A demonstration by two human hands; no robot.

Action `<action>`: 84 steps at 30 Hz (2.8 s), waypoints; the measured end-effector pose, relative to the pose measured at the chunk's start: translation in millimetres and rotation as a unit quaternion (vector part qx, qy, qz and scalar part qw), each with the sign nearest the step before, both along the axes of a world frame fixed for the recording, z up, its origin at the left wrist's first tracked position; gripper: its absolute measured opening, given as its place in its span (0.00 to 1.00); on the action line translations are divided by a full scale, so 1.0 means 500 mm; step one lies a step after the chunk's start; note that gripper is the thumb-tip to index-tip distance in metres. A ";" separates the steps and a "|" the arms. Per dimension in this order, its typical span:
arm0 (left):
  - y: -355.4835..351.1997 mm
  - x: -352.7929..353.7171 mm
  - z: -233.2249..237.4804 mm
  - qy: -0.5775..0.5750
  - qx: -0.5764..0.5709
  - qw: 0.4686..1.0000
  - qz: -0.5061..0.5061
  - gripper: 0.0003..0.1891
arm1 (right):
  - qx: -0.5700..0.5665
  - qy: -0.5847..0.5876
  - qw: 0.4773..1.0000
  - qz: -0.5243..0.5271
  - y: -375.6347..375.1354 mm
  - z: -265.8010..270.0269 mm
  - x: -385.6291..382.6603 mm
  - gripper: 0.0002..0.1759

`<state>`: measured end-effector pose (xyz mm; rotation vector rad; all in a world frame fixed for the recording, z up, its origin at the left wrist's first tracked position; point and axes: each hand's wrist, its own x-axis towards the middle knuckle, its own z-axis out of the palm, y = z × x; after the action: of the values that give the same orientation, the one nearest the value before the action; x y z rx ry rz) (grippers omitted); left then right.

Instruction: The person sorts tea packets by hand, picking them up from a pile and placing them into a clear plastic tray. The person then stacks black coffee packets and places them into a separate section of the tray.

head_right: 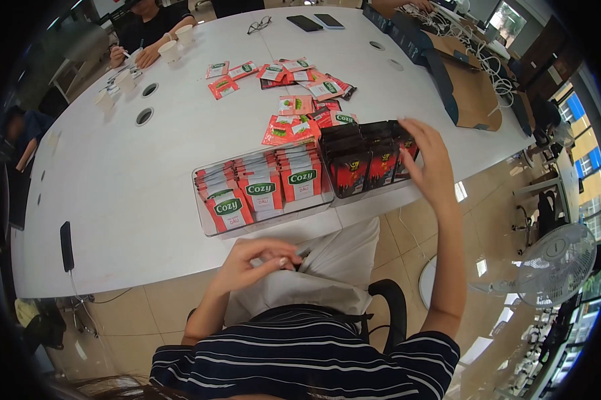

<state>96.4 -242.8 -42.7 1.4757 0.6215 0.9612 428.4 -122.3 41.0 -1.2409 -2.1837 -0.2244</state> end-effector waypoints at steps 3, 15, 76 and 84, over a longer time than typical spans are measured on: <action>-0.025 -0.044 0.070 0.008 0.033 0.999 0.004 0.11 | 0.053 0.090 0.995 -0.006 -0.049 -0.055 -0.039 0.23; 0.166 -0.199 0.187 0.267 0.200 0.925 0.182 0.08 | 0.107 0.165 0.980 -0.039 -0.130 -0.222 -0.266 0.12; 0.587 -0.039 0.007 0.530 0.369 0.762 -0.039 0.54 | 0.118 0.185 0.975 -0.036 -0.123 -0.235 -0.257 0.11; 0.599 -0.068 0.060 0.490 0.197 0.839 -0.130 0.61 | 0.117 0.195 0.973 -0.036 -0.122 -0.237 -0.258 0.11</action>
<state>62.2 56.9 -12.9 2.3605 0.9361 0.0303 299.2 -183.2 -77.6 -1.1231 -1.7252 -0.2363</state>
